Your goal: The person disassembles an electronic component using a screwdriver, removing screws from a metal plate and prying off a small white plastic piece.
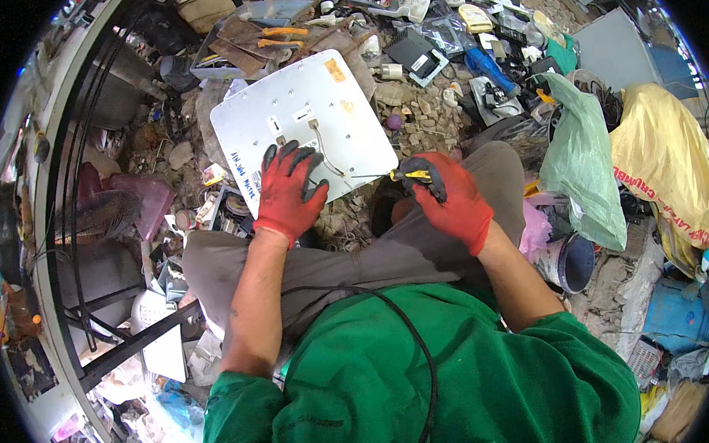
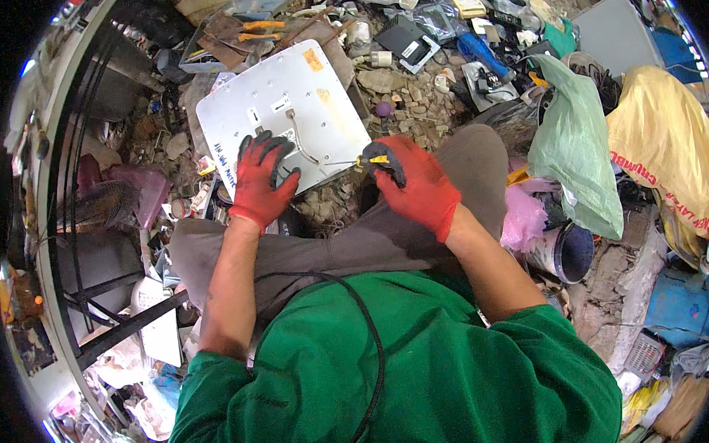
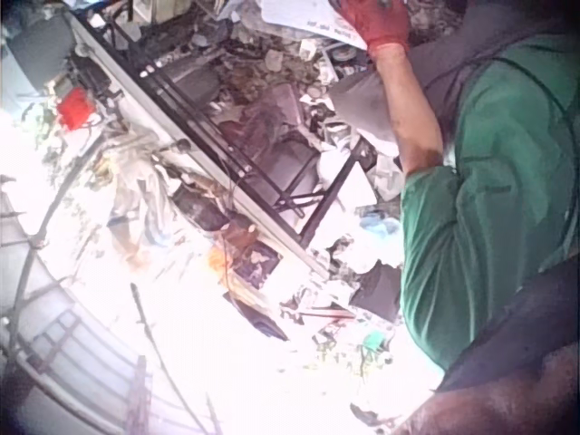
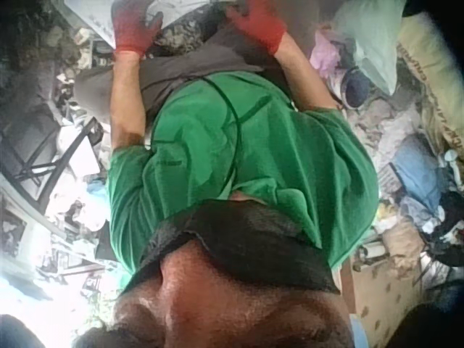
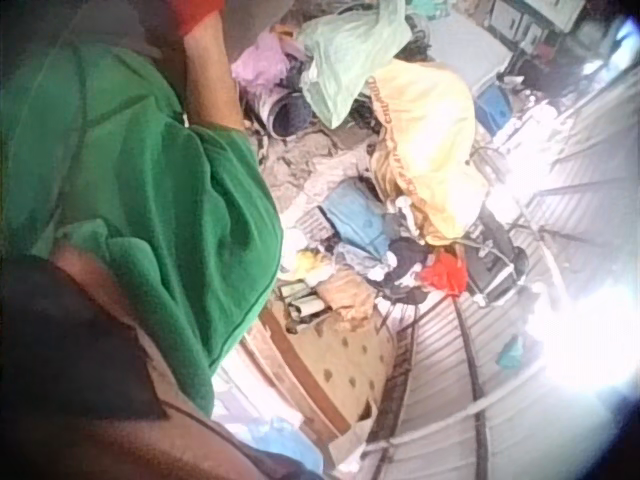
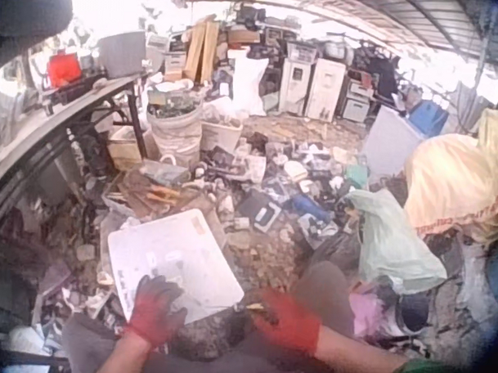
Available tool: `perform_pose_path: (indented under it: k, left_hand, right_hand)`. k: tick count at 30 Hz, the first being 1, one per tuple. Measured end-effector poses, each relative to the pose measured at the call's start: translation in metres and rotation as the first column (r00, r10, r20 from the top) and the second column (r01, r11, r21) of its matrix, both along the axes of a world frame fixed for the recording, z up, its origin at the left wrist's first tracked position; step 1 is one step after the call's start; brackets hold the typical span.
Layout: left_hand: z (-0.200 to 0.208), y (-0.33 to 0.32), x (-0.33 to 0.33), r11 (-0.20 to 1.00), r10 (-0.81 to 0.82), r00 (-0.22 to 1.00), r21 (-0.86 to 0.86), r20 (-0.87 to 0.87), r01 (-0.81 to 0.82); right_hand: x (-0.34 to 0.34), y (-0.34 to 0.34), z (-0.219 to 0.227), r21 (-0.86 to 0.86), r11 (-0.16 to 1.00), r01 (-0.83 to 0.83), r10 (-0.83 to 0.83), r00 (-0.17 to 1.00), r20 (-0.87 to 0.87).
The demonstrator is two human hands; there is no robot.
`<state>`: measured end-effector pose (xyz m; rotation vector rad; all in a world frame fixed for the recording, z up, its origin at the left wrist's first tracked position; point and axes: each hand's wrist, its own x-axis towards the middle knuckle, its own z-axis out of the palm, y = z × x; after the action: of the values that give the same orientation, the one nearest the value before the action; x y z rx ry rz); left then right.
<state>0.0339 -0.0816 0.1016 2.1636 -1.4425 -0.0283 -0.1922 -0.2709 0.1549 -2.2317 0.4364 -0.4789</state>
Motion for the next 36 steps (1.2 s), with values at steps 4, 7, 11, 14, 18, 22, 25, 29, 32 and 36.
perform_pose_path:
  k: [4, 7, 11, 14, 18, 22, 25, 29, 32, 36]
  left_hand:
    - [0.000, -0.013, -0.003, 0.991, -0.131, 0.981, 0.007, -0.143, 0.133]
    - [-0.009, -0.016, 0.001, 0.995, 0.066, 0.992, -0.063, -0.109, -0.073]
    - [-0.024, 0.009, 0.051, 0.919, 0.309, 0.897, -0.145, -0.316, -0.367]
    - [-0.027, 0.022, 0.066, 0.904, 0.360, 0.876, -0.113, -0.320, -0.412]
    - [-0.050, 0.024, 0.069, 0.947, 0.318, 0.944, -0.017, -0.092, -0.321]
    - [-0.056, 0.006, 0.056, 0.935, 0.349, 0.937, 0.074, -0.003, -0.348]
    - [-0.059, 0.001, 0.052, 0.914, 0.382, 0.922, 0.121, 0.058, -0.386]
    - [-0.058, -0.006, 0.048, 0.902, 0.404, 0.913, 0.142, 0.065, -0.409]
    - [-0.055, -0.003, 0.046, 0.909, 0.396, 0.917, 0.121, 0.053, -0.399]
    - [-0.070, 0.010, 0.057, 0.919, 0.386, 0.922, 0.070, 0.041, -0.388]
  right_hand:
    - [-0.003, -0.003, 0.008, -0.014, 0.999, 0.031, -0.031, 1.000, -0.004]
    - [-0.010, -0.012, 0.005, -0.042, 0.998, 0.049, -0.048, 0.998, 0.027]
    - [-0.019, -0.014, 0.002, -0.054, 0.993, 0.107, -0.104, 0.993, 0.061]
    - [-0.027, -0.015, -0.007, 0.013, 0.988, 0.154, -0.154, 0.987, 0.042]
    - [0.006, -0.005, 0.013, 0.107, 0.988, 0.107, -0.118, 0.988, 0.101]
    - [0.070, -0.015, 0.010, 0.093, 0.995, -0.029, 0.029, 1.000, 0.002]
    - [0.138, -0.009, -0.011, -0.154, 0.976, -0.152, 0.056, 0.864, -0.500]
    - [0.174, 0.003, -0.055, -0.245, 0.944, -0.219, 0.002, 0.750, -0.661]
    - [0.183, -0.008, -0.059, -0.208, 0.939, -0.273, 0.053, 0.714, -0.698]
    - [0.188, -0.026, -0.036, -0.146, 0.972, -0.186, 0.081, 0.841, -0.535]
